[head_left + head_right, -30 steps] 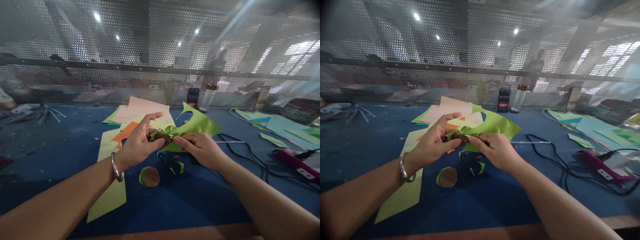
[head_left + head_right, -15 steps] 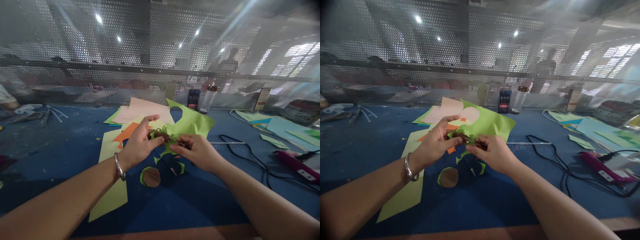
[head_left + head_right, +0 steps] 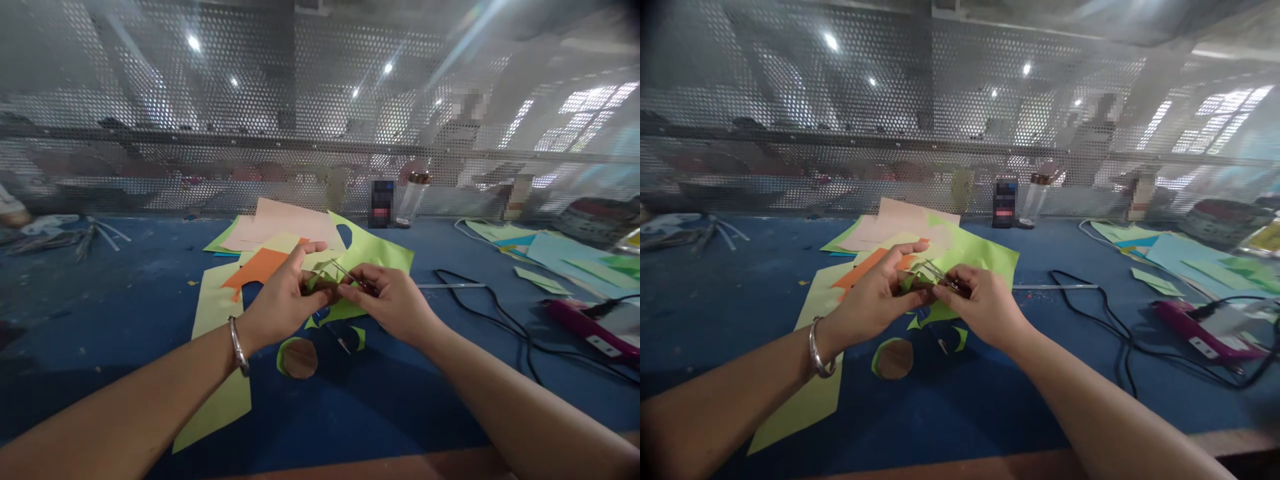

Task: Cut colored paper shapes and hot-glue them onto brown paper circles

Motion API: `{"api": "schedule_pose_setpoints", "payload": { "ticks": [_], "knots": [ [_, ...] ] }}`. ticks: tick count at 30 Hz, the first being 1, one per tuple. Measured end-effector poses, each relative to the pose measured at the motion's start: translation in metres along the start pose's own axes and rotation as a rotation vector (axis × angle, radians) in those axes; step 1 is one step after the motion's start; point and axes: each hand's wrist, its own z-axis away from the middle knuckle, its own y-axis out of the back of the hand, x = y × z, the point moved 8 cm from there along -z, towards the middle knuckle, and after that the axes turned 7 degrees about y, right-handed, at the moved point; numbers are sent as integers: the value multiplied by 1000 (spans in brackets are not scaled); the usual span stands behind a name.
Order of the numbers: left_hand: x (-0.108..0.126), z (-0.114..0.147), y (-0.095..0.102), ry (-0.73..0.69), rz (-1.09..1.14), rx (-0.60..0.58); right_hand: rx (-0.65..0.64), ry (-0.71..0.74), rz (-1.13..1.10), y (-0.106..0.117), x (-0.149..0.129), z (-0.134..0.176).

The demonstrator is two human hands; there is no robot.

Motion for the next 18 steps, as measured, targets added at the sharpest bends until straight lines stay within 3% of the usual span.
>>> {"api": "schedule_pose_setpoints", "payload": {
  "ticks": [4, 13, 18],
  "knots": [
    [-4, 0, -2, 13, -5, -9, 13, 32, -11, -3, -4, 1],
    [-19, -2, 5, 254, 510, 115, 198, 31, -134, 11, -5, 2],
    [-30, -5, 3, 389, 663, 105, 236, 5, -174, 14, -1, 3]
  ]
}}
